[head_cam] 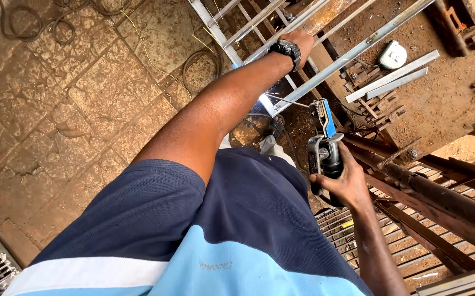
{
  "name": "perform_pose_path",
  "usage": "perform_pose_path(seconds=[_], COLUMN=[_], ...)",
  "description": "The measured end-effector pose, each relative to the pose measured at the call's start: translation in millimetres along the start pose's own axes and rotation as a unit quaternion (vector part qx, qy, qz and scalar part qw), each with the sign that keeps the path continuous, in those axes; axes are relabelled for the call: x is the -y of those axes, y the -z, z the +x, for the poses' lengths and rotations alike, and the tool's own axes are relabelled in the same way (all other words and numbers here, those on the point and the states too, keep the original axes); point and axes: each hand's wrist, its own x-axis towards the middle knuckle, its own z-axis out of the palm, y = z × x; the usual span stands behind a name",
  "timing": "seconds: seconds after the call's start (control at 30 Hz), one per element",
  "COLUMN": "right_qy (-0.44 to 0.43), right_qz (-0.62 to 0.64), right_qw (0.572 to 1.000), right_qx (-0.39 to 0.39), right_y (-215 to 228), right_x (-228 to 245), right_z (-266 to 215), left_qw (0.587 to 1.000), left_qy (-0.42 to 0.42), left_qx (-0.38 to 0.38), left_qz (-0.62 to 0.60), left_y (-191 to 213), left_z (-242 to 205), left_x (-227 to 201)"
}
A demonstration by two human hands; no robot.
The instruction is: The recorder uses a manual arc welder to join metal bars of a gate frame.
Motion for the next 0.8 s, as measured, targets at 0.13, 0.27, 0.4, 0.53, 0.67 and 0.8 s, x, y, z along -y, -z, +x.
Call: perform_pose_path(seconds=[0.13, 0.27, 0.4, 0.53, 0.67, 0.8], right_qy=[0.015, 0.018, -0.006, -0.017, -0.043, -0.003], right_qz=[0.058, 0.085, 0.104, 0.122, 0.138, 0.166], right_qw=[0.998, 0.996, 0.995, 0.992, 0.989, 0.986], right_qx=[0.003, 0.004, 0.0, -0.006, 0.001, 0.017], right_y=[2.1, 3.8, 0.3, -2.2, -1.2, 2.3], right_x=[2.2, -4.4, -23.8, -40.1, -36.5, -34.8], right_z=[1.3, 4.1, 11.1, 18.7, 19.0, 20.6], left_qw=[1.0, 1.0, 1.0, 1.0, 1.0, 1.0], left_qy=[-0.01, 0.001, 0.006, 0.002, 0.003, 0.002], left_qx=[0.003, 0.0, 0.004, 0.009, 0.01, 0.006], left_qz=[0.017, 0.013, 0.02, 0.008, 0.009, 0.014], left_y=[4.9, -2.1, -2.1, 12.4, 8.9, 2.0], left_z=[-5.8, 1.6, 2.5, -12.9, -10.6, -4.1], left_x=[-0.8, 0.0, 0.0, -4.8, -2.9, -1.2])
